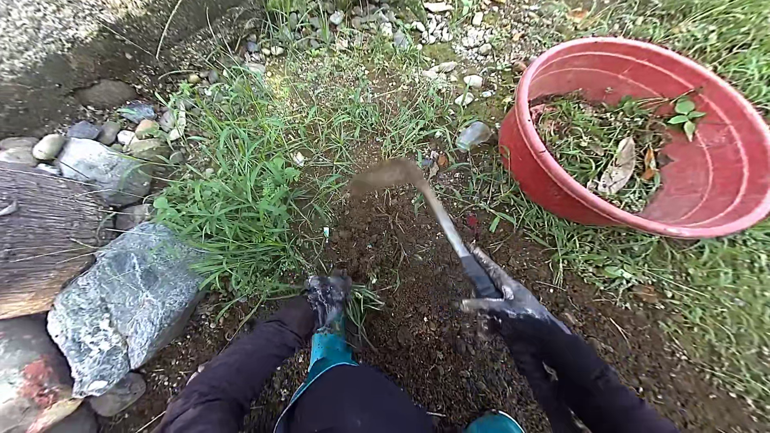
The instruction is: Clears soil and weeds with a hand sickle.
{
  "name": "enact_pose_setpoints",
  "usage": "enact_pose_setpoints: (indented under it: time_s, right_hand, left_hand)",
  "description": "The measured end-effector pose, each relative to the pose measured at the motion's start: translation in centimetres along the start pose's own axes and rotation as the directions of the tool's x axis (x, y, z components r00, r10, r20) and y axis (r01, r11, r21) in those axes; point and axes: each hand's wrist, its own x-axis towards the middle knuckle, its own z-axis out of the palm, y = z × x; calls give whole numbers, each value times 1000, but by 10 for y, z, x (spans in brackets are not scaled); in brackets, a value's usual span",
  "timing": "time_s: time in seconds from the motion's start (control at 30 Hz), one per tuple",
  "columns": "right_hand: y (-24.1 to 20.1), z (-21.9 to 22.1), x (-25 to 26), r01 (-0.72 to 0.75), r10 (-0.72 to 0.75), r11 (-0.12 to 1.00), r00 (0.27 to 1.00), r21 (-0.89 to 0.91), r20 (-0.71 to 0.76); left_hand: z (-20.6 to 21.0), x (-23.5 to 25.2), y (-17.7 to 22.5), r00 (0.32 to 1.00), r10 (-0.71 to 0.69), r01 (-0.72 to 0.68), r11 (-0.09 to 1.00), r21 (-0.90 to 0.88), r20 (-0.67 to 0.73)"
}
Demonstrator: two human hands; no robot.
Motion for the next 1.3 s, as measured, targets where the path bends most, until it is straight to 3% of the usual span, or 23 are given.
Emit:
enact_pose_setpoints:
  time_s: [0.07, 0.13, 0.2, 0.27, 0.33, 0.4, 0.47, 0.53, 0.6, 0.67, 0.77, 0.9, 1.0, 1.13, 1.23, 1.3]
  right_hand:
    - [-14, 19, 7, 71, -58, 983, 995, 169, -81]
    - [-10, 43, 16, 48, -31, 976, 996, 215, -83]
    - [14, 53, 26, -71, 73, 997, 995, -23, 62]
    - [39, 52, 33, -178, 241, 939, 951, -293, 194]
    - [38, 46, 31, -173, 237, 941, 950, -290, 201]
    - [27, 36, 24, -111, 133, 985, 977, -135, 165]
    - [11, 31, 25, -5, 2, 999, 998, 41, 58]
    - [0, 40, 28, 33, -28, 990, 999, 136, -36]
    - [7, 51, 28, -31, 32, 998, 999, 62, -1]
    - [30, 49, 28, -130, 166, 969, 973, -211, 162]
    - [38, 34, 20, -192, 261, 938, 940, -290, 221]
    - [11, 22, 9, -75, 78, 996, 993, -46, 82]
    - [2, 44, 16, -68, 64, 991, 997, 111, 43]
    - [38, 44, 18, -162, 247, 927, 943, -337, 225]
    - [38, 25, 6, -175, 234, 947, 951, -270, 203]
    - [23, 14, 1, -106, 126, 987, 978, -122, 168]
  left_hand:
    - [-11, 22, 1, 983, -125, 132, 990, 46, -138]
    - [-23, 48, -1, 951, -243, 260, 963, 71, -194]
    - [-28, 72, -4, 913, -376, 391, 918, 74, -157]
    - [-28, 79, -6, 884, -451, 457, 889, 24, -123]
    - [-35, 73, -9, 891, -443, 445, 896, -10, -98]
    - [-34, 64, -15, 911, -406, 404, 914, -49, -69]
    - [-37, 64, -19, 920, -385, 381, 922, -65, -69]
    - [-36, 64, -20, 916, -394, 390, 918, -69, -71]
    - [-37, 63, -19, 910, -407, 403, 913, -68, -74]
    - [-35, 61, -21, 912, -402, 400, 915, -47, -80]
    - [-36, 46, -25, 929, -365, 364, 931, -30, -56]
    - [-6, 30, -23, 957, -290, 284, 949, -138, -29]
    - [8, 24, -7, 982, -187, 183, 963, -198, 0]
    - [11, 5, 14, 986, 152, -117, 924, -364, 70]
    - [2, 0, 13, 959, 277, -187, 787, -587, 65]
    - [-6, -6, 15, 973, 220, -140, 811, -568, 75]
